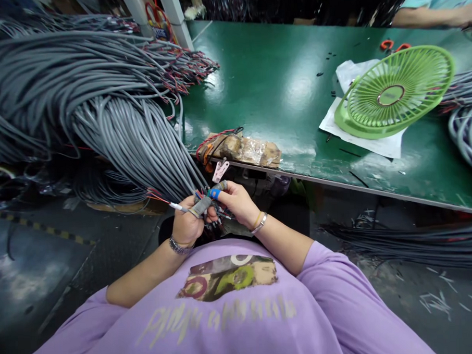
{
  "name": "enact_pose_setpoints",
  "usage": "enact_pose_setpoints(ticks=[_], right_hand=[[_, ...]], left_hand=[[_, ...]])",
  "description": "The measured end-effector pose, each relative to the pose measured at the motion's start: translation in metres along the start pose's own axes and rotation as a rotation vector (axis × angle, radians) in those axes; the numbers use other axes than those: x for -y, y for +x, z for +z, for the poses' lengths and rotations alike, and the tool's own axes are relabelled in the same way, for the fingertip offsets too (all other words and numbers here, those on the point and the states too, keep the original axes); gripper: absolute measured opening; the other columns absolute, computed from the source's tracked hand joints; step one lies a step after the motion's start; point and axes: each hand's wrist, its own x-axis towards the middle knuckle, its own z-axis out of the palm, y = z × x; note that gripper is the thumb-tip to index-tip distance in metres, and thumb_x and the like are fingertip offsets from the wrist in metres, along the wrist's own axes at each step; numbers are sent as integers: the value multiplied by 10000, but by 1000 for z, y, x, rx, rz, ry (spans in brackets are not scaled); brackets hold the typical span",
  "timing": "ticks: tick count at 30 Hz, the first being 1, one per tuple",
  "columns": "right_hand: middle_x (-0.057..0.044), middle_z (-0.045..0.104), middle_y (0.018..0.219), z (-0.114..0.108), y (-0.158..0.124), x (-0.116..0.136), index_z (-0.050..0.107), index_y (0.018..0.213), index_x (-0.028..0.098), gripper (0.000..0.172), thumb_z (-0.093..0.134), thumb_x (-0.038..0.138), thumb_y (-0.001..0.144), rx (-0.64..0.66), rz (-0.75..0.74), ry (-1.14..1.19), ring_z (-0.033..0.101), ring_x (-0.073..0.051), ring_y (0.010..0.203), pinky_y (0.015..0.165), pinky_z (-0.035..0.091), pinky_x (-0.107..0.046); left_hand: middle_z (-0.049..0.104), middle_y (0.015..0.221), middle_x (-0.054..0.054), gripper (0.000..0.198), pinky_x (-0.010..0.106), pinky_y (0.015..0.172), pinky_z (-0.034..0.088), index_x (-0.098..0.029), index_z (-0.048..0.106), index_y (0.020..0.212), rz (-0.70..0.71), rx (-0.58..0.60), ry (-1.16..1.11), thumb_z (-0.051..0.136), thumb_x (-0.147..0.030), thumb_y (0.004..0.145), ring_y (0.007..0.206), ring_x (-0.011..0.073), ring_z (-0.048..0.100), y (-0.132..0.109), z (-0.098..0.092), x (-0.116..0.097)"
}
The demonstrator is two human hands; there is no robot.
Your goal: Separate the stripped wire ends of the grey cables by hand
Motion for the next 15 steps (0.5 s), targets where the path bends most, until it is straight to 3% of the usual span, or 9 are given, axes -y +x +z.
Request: enact_pose_setpoints(ticks=[5,15], right_hand=[[26,569,614,2,-1,3,591,721,164,408,835,462,587,36,57,32,437,-71,515,491,346,-216],[57,512,559,2,-5,-4,582,653,154,289,798,344,619,-47,5,50,392,-56,518,510,311,-206]], left_hand=[[638,543,11,314,176,398,414,-138,625,664,0,8,9,730,-418,759,436,102,597,1,-1,3],[623,515,-4,302,178,389,411,-142,614,661,-16,-87,-40,743,-411,713,417,105,589,0,4,-3]])
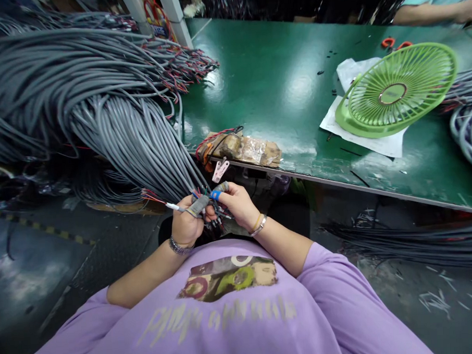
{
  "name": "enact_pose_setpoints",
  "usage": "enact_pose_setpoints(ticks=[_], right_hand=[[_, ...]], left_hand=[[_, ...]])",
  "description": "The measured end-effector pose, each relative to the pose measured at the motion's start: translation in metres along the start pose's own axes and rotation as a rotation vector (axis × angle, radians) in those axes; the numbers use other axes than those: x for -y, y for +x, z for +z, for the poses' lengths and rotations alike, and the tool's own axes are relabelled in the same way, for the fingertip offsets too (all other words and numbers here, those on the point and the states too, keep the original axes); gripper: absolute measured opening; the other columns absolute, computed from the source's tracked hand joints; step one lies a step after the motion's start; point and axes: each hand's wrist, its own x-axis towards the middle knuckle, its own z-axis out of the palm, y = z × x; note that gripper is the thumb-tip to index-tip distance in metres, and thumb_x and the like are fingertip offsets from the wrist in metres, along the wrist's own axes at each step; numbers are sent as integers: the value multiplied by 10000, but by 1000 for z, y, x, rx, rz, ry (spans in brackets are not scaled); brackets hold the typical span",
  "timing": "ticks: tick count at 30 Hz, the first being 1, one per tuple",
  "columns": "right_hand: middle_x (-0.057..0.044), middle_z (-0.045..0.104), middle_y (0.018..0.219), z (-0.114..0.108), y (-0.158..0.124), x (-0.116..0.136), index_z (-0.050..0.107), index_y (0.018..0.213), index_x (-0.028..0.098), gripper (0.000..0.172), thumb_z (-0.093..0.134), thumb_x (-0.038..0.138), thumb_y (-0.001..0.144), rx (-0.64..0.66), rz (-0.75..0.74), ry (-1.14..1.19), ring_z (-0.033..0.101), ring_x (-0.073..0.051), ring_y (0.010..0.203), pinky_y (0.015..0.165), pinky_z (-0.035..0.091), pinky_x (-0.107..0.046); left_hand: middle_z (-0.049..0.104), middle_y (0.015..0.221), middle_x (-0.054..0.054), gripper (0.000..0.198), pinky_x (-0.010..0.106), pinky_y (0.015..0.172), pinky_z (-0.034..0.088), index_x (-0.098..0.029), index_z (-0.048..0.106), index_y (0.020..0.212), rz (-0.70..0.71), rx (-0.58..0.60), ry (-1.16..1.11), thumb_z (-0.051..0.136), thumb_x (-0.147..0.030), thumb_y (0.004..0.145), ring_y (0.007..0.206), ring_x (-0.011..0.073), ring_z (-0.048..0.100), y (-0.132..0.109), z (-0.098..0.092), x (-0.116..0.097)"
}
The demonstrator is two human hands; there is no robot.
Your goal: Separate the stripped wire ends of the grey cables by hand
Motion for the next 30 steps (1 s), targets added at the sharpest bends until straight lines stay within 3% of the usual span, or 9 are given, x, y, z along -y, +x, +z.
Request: enact_pose_setpoints(ticks=[3,6,10,16,23,30], right_hand=[[72,469,539,-6,5,2,555,656,166,301,776,370,652,-37,2,102,371,-52,504,510,315,-200],[56,521,606,-14,17,9,564,729,173,378,723,516,717,-95,78,242,387,-51,498,498,336,-197],[-5,616,720,-19,34,21,629,832,161,515,569,672,807,4,221,275,483,-71,543,510,398,-206],[8,594,653,-13,47,17,681,883,138,518,657,642,765,96,134,330,483,-81,553,527,434,-214],[26,543,552,-1,50,14,626,677,140,472,729,599,718,-39,35,410,441,-70,502,499,381,-215],[12,587,604,1,50,13,654,761,142,486,714,623,721,-31,63,454,487,-88,538,518,396,-224]], left_hand=[[612,492,-5,284,179,364,391,-140,618,656,-27,19,-41,752,-389,682,385,107,570,2,-1,-5],[607,481,1,292,183,337,374,-134,637,671,-47,76,-65,756,-400,653,363,114,556,3,0,-12],[602,476,4,317,188,329,372,-130,637,662,-58,142,-72,758,-423,640,354,115,547,8,9,-20],[598,474,0,288,179,329,345,-133,624,667,-64,154,-66,734,-400,670,355,111,549,17,21,-20],[595,471,-2,283,179,338,342,-141,580,619,-91,146,-31,726,-375,684,357,109,549,19,22,-16],[594,471,1,297,176,340,345,-139,577,608,-92,155,12,721,-388,683,361,108,553,18,22,-13]])
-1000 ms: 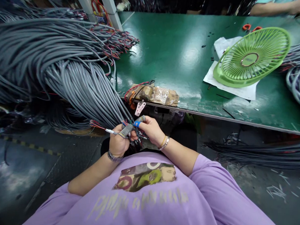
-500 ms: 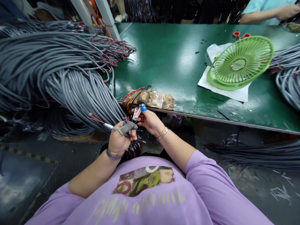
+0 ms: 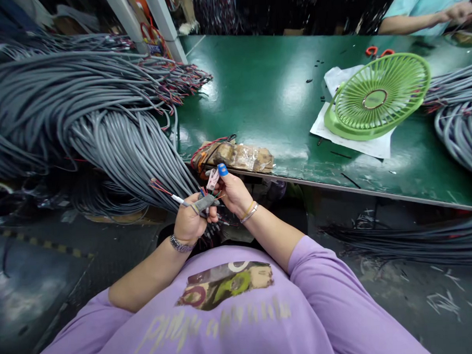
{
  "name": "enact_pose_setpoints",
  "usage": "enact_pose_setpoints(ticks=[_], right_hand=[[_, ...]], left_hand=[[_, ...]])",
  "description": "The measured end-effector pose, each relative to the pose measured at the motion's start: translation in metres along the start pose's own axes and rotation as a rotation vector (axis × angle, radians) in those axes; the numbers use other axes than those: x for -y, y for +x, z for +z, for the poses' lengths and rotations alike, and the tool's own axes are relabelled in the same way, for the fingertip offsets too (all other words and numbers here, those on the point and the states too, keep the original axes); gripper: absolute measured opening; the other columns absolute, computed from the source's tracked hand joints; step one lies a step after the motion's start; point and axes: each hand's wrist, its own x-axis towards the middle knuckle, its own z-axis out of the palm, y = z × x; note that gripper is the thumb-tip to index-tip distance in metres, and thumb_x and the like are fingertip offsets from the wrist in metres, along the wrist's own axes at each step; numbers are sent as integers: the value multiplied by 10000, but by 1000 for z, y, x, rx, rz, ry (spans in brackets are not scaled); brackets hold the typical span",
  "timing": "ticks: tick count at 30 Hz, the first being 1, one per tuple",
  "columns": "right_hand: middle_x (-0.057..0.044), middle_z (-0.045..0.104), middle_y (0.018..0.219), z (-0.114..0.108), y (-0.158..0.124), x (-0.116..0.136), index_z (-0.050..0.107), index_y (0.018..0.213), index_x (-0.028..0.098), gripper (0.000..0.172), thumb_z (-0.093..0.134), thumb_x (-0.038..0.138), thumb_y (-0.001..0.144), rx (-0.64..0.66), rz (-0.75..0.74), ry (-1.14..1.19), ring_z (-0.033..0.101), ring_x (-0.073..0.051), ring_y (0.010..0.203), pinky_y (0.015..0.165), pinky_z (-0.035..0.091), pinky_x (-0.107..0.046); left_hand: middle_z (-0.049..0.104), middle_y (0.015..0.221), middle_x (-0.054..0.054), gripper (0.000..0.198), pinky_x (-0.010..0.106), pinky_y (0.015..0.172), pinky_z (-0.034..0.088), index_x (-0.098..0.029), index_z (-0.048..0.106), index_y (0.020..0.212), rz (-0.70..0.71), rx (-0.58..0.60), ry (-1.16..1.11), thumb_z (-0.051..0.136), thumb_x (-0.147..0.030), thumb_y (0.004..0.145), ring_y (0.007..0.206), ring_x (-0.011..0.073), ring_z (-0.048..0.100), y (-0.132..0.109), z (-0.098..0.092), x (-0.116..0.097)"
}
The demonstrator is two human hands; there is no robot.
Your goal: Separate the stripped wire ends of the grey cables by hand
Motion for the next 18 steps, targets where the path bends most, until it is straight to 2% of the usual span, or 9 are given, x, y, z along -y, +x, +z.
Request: enact_pose_setpoints(ticks=[7,10,15,18], right_hand=[[-12,620,663,-5,-8,9,659,857,152,601,486,727,830,82,189,11,505,-97,556,521,420,-214],[-17,636,698,-3,-11,13,653,858,160,552,519,695,832,111,214,-19,524,-105,584,540,445,-219],[6,609,684,-3,-12,9,655,825,151,337,675,487,807,87,44,-88,474,-77,562,521,412,-201],[6,602,684,-6,-11,2,647,793,156,380,671,535,794,40,-75,-151,482,-79,574,533,410,-209]], left_hand=[[592,470,-4,312,186,348,373,-135,615,654,14,-27,12,729,-424,673,358,106,542,-13,-1,-3],[601,482,-1,334,184,348,371,-139,604,643,44,-50,16,736,-445,672,365,107,551,-20,0,-4],[598,488,-7,296,180,344,355,-140,620,675,69,-86,-26,735,-412,682,370,101,547,-18,2,-6],[589,484,-16,285,179,347,361,-141,622,686,50,-100,-52,739,-401,669,370,94,537,-13,2,-8]])
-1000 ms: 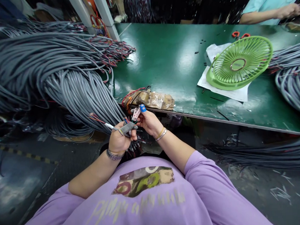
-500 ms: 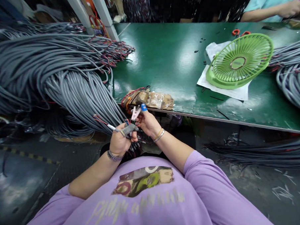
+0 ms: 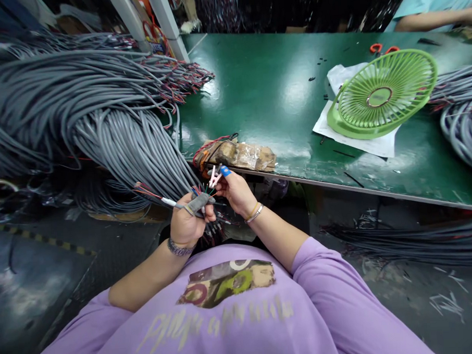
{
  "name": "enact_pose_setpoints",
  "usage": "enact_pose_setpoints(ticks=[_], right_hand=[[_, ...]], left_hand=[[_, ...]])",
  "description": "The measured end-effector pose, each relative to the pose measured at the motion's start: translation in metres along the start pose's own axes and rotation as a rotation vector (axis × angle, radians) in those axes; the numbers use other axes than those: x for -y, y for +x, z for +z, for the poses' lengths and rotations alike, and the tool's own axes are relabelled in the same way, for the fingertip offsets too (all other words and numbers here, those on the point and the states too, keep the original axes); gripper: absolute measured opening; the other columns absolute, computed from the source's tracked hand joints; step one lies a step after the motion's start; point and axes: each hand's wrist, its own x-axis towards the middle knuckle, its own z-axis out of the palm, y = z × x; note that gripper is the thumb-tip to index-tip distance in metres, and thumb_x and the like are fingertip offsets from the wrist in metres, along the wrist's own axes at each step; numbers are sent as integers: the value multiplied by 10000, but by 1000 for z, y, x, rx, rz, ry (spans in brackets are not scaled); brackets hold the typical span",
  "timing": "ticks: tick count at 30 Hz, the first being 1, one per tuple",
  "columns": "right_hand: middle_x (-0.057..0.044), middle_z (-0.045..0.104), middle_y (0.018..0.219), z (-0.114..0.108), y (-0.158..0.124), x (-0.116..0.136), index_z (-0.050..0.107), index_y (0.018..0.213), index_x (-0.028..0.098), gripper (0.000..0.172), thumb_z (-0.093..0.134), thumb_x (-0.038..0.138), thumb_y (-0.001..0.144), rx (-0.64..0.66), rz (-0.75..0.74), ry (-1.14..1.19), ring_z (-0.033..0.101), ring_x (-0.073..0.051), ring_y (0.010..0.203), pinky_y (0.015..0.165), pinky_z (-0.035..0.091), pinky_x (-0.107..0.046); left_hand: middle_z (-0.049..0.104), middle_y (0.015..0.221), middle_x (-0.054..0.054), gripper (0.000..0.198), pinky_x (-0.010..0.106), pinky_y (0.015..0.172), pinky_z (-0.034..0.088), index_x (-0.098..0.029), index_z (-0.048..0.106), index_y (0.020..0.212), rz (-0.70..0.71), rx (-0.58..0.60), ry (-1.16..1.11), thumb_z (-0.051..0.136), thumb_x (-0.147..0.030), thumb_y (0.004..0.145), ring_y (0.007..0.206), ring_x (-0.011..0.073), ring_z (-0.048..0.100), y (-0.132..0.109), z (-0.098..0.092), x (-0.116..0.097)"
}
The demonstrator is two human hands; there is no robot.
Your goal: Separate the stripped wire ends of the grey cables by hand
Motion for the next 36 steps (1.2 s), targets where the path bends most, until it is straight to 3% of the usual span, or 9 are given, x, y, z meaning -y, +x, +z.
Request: enact_pose_setpoints(ticks=[3,9,15,23,30,33,36], right_hand=[[-2,606,689,-3,3,-6,645,771,162,480,646,643,765,6,-37,-24,507,-90,590,549,429,-220],[-6,622,675,3,11,-5,655,793,163,554,649,711,717,65,161,114,527,-104,559,521,452,-238],[2,609,635,12,12,-3,623,721,168,517,661,684,729,-47,110,158,529,-97,564,541,453,-221],[-4,607,647,14,9,-4,628,748,168,550,644,717,715,-58,132,174,526,-105,571,549,449,-228],[-25,626,716,4,6,-1,647,840,179,623,471,776,797,45,202,146,494,-108,571,517,415,-223],[-36,650,770,1,4,4,664,884,179,604,456,743,833,103,235,148,514,-112,600,525,424,-221],[-21,648,768,1,1,6,671,898,176,482,542,639,852,79,215,121,516,-99,605,538,429,-209]], left_hand=[[585,483,-17,283,179,352,368,-140,615,677,-7,1,-3,735,-397,670,373,92,537,4,1,0],[581,475,-17,279,176,358,379,-139,601,679,-20,2,6,724,-389,675,368,91,534,9,2,3],[585,470,-11,268,166,337,336,-135,593,652,-21,2,17,725,-367,680,360,93,540,10,1,6],[583,472,-12,278,162,338,337,-140,591,641,-18,21,24,726,-378,687,360,91,543,10,-1,8],[594,482,-12,305,174,340,374,-145,604,653,7,17,18,745,-415,676,362,96,541,-1,-5,7],[597,490,-17,300,180,350,392,-148,616,666,61,-20,32,749,-416,678,371,95,543,-6,-6,6],[599,495,-22,278,185,372,419,-152,622,679,118,-57,51,742,-403,692,384,92,545,-5,-6,5]])
